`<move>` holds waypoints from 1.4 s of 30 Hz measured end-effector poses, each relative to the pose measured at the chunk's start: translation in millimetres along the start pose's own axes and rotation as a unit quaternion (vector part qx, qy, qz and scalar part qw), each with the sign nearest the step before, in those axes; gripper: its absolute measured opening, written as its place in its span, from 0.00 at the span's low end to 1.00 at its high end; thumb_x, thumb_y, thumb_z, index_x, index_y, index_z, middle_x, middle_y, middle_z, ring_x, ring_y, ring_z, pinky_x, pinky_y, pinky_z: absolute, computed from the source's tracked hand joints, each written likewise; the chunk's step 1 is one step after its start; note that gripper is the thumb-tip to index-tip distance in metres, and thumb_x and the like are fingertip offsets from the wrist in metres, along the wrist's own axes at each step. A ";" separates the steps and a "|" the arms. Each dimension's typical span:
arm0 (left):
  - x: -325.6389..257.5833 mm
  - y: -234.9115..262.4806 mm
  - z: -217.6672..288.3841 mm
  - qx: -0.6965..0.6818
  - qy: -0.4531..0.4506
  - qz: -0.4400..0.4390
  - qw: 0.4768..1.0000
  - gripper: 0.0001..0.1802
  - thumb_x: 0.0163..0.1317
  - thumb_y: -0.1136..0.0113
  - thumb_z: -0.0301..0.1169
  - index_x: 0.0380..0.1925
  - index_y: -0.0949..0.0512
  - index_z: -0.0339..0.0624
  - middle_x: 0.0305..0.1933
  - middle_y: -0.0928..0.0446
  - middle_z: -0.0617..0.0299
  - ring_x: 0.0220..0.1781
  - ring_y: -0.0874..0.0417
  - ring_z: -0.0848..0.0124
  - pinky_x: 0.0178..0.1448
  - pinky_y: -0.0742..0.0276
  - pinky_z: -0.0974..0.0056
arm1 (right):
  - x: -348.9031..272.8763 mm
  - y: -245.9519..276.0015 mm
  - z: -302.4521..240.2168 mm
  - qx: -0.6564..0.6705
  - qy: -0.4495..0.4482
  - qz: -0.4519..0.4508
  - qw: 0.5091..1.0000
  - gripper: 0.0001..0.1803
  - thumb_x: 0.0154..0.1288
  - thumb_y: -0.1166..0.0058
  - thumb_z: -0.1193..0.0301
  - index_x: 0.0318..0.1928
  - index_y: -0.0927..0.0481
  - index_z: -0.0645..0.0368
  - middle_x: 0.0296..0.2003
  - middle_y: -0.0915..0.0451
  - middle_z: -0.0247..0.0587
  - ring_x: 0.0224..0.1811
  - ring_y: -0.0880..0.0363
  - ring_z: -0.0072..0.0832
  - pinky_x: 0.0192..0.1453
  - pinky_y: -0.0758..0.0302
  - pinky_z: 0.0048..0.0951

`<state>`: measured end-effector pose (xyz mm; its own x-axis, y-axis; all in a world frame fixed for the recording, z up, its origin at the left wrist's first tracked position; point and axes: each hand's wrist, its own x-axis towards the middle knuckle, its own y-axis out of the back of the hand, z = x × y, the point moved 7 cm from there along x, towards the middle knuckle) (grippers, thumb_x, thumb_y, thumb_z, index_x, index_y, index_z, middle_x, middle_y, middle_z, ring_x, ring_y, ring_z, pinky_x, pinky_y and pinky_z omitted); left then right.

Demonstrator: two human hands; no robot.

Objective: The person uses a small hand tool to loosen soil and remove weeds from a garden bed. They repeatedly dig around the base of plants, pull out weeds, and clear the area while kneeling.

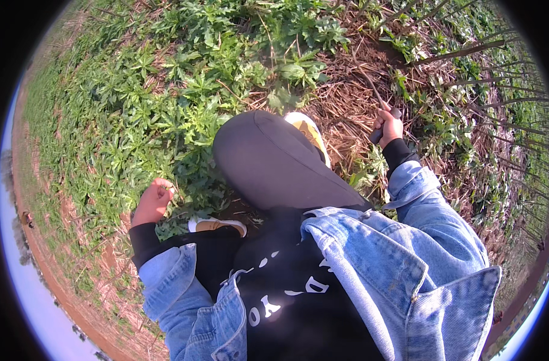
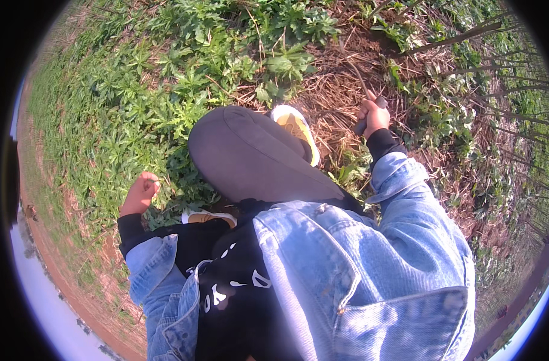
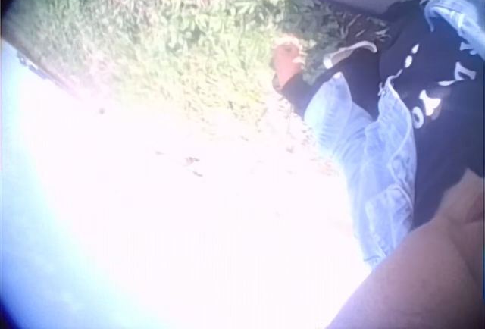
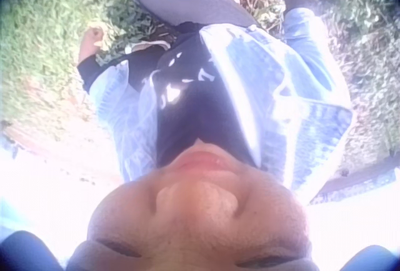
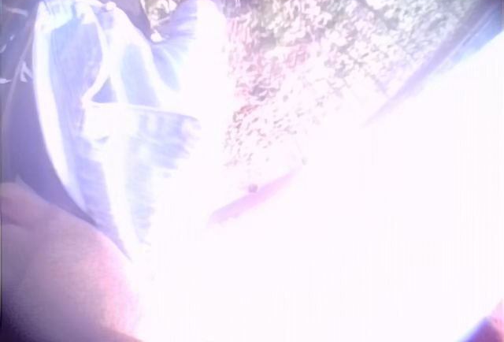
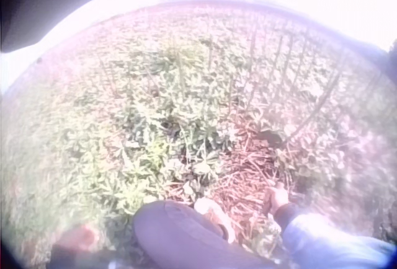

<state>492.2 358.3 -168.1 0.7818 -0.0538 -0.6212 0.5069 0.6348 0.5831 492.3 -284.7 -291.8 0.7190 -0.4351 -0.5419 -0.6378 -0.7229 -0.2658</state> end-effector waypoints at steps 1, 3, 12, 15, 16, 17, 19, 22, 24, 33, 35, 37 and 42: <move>1.0 -1.4 -1.7 -0.017 0.013 -0.007 1.000 0.09 0.61 0.43 0.30 0.41 0.27 0.42 0.22 0.29 0.68 0.24 0.31 0.78 0.30 0.34 0.70 | -7.5 -8.3 0.8 -0.031 -0.008 -0.038 0.999 0.24 0.61 0.51 0.77 0.60 0.32 0.60 0.20 0.38 0.27 0.18 0.40 0.18 0.24 0.38 0.21; 1.5 0.0 1.4 0.020 0.007 0.003 1.000 0.09 0.61 0.43 0.30 0.41 0.27 0.42 0.22 0.29 0.68 0.24 0.31 0.78 0.31 0.34 0.70 | -20.2 -29.1 7.4 -0.100 -0.033 -0.106 0.989 0.26 0.58 0.50 0.80 0.59 0.31 0.64 0.19 0.36 0.27 0.17 0.38 0.18 0.21 0.38 0.22; -28.0 2.5 23.8 0.032 0.000 0.020 0.999 0.09 0.61 0.43 0.27 0.40 0.29 0.42 0.23 0.29 0.68 0.26 0.30 0.78 0.33 0.34 0.71 | -40.1 -131.0 8.8 -0.695 0.212 -0.158 0.669 0.13 0.54 0.46 0.63 0.38 0.19 0.54 0.32 0.18 0.50 0.37 0.19 0.46 0.43 0.24 0.42; -36.9 3.6 29.7 0.060 0.001 0.035 0.998 0.10 0.61 0.42 0.28 0.41 0.28 0.42 0.24 0.28 0.65 0.27 0.28 0.75 0.34 0.32 0.69 | -56.1 -164.5 26.9 -0.727 0.220 -0.229 0.609 0.12 0.57 0.49 0.65 0.41 0.19 0.52 0.32 0.18 0.48 0.38 0.19 0.44 0.42 0.24 0.42; -38.7 3.2 32.3 0.065 -0.006 0.038 0.997 0.10 0.61 0.42 0.28 0.41 0.28 0.42 0.24 0.27 0.65 0.27 0.28 0.75 0.35 0.31 0.68 | -63.0 -174.0 38.6 -0.747 0.216 -0.249 0.578 0.12 0.59 0.51 0.65 0.41 0.19 0.51 0.33 0.18 0.48 0.38 0.19 0.44 0.42 0.24 0.41; -39.6 2.8 34.2 0.049 -0.012 0.036 0.998 0.10 0.61 0.42 0.28 0.42 0.28 0.42 0.24 0.27 0.64 0.28 0.28 0.75 0.35 0.31 0.68 | -73.8 -179.4 50.5 -0.726 0.204 -0.291 0.589 0.12 0.59 0.51 0.65 0.41 0.19 0.51 0.33 0.18 0.48 0.38 0.19 0.45 0.43 0.24 0.42; -41.6 3.2 33.2 0.068 0.000 0.040 0.997 0.10 0.61 0.42 0.28 0.42 0.29 0.42 0.25 0.26 0.63 0.29 0.27 0.74 0.37 0.30 0.68 | -86.1 -186.7 67.3 -0.717 0.200 -0.341 0.575 0.13 0.58 0.49 0.63 0.42 0.19 0.49 0.33 0.18 0.48 0.38 0.19 0.46 0.43 0.24 0.42; -45.0 3.6 30.2 0.053 0.009 0.043 0.998 0.11 0.62 0.43 0.29 0.43 0.29 0.42 0.26 0.26 0.62 0.30 0.26 0.74 0.38 0.30 0.67 | -88.2 -177.1 63.3 -0.674 0.229 -0.338 0.616 0.16 0.55 0.45 0.60 0.45 0.19 0.46 0.33 0.18 0.48 0.36 0.19 0.45 0.42 0.23 0.42; -47.4 3.8 29.5 0.055 0.008 0.045 0.997 0.11 0.62 0.43 0.30 0.43 0.29 0.42 0.26 0.26 0.62 0.31 0.25 0.74 0.38 0.30 0.67 | -85.4 -164.3 55.9 -0.652 0.228 -0.348 0.634 0.17 0.54 0.44 0.61 0.46 0.19 0.43 0.33 0.18 0.48 0.36 0.19 0.45 0.41 0.23 0.41; -51.4 6.3 32.0 0.046 0.024 0.043 0.998 0.11 0.62 0.43 0.31 0.43 0.29 0.42 0.28 0.25 0.61 0.30 0.25 0.73 0.37 0.30 0.67 | -83.0 -122.2 -7.3 -0.575 0.186 -0.314 0.732 0.19 0.54 0.45 0.69 0.49 0.19 0.51 0.31 0.18 0.50 0.32 0.18 0.39 0.40 0.24 0.33; -49.8 5.8 32.8 0.026 0.016 0.046 0.998 0.11 0.62 0.43 0.31 0.43 0.29 0.42 0.27 0.26 0.61 0.30 0.26 0.74 0.37 0.30 0.67 | -78.9 -125.7 -11.5 -0.591 0.209 -0.276 0.729 0.18 0.55 0.46 0.68 0.47 0.19 0.53 0.30 0.19 0.51 0.33 0.19 0.43 0.40 0.24 0.37; -48.1 5.6 33.3 0.039 0.009 0.050 0.998 0.11 0.63 0.43 0.31 0.43 0.29 0.42 0.27 0.26 0.61 0.30 0.26 0.74 0.37 0.30 0.67 | -71.1 -133.8 -9.7 -0.611 0.243 -0.231 0.718 0.16 0.55 0.46 0.68 0.46 0.19 0.53 0.30 0.19 0.51 0.34 0.19 0.45 0.39 0.24 0.39; -48.6 6.0 30.9 0.034 0.020 0.050 0.998 0.11 0.62 0.43 0.31 0.42 0.29 0.41 0.24 0.28 0.63 0.27 0.29 0.75 0.34 0.32 0.68 | -50.4 -152.8 21.9 -0.713 0.234 -0.218 0.623 0.12 0.58 0.48 0.61 0.37 0.19 0.53 0.28 0.19 0.52 0.34 0.20 0.48 0.40 0.25 0.46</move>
<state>468.4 340.9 -118.3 0.8148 0.0389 -0.5784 0.4519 0.5824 0.6757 547.5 -140.6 -241.3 0.9529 0.1030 -0.2853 0.3015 -0.4234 0.8543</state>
